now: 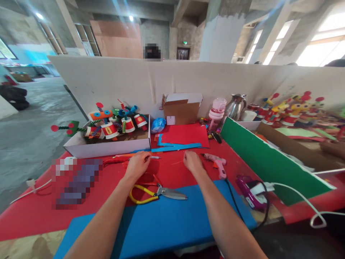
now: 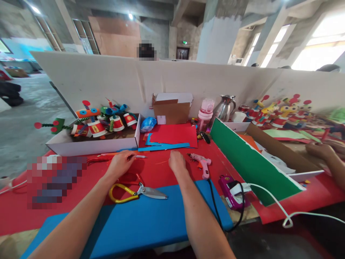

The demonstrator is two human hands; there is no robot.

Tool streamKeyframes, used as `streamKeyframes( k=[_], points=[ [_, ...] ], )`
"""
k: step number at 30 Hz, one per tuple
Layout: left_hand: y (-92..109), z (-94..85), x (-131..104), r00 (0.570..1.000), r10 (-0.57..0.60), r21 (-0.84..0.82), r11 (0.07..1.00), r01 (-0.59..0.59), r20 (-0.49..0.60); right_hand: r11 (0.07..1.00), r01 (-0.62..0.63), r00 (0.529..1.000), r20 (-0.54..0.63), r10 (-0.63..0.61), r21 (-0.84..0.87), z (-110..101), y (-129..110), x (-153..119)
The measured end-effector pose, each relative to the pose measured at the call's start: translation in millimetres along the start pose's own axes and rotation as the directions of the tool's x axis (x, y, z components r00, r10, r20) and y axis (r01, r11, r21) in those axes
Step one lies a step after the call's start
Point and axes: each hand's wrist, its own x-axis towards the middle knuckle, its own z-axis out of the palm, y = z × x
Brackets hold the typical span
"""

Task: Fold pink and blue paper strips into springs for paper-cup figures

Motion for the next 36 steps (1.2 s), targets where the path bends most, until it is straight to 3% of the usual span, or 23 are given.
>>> streamKeyframes(
  k=[4,10,18,25,34,36],
  points=[
    [1,-0.4,0,1.000,-0.011,0.005,1.000,0.011,-0.008,0.996,0.059,0.998,-0.008,-0.058,0.060,4,-6,1],
    [2,0.4,0,1.000,-0.002,-0.007,1.000,0.002,0.002,0.974,0.131,0.982,-0.160,-0.102,0.185,8,6,11],
    [1,-0.7,-1,1.000,-0.017,-0.017,1.000,0.017,-0.002,0.994,0.056,0.998,-0.011,-0.055,0.095,4,27,12],
    [1,1.5,-1,1.000,0.007,-0.019,1.000,-0.007,-0.011,0.970,0.184,0.968,-0.202,-0.150,0.161,2,26,16],
    [4,0.3,-2,1.000,0.009,-0.016,1.000,-0.009,-0.005,0.982,0.116,0.992,-0.071,-0.107,0.146,12,21,16],
    [3,1.2,-2,1.000,0.016,-0.017,1.000,-0.016,-0.012,0.977,0.138,0.987,-0.110,-0.121,0.162,14,19,17]
  ],
)
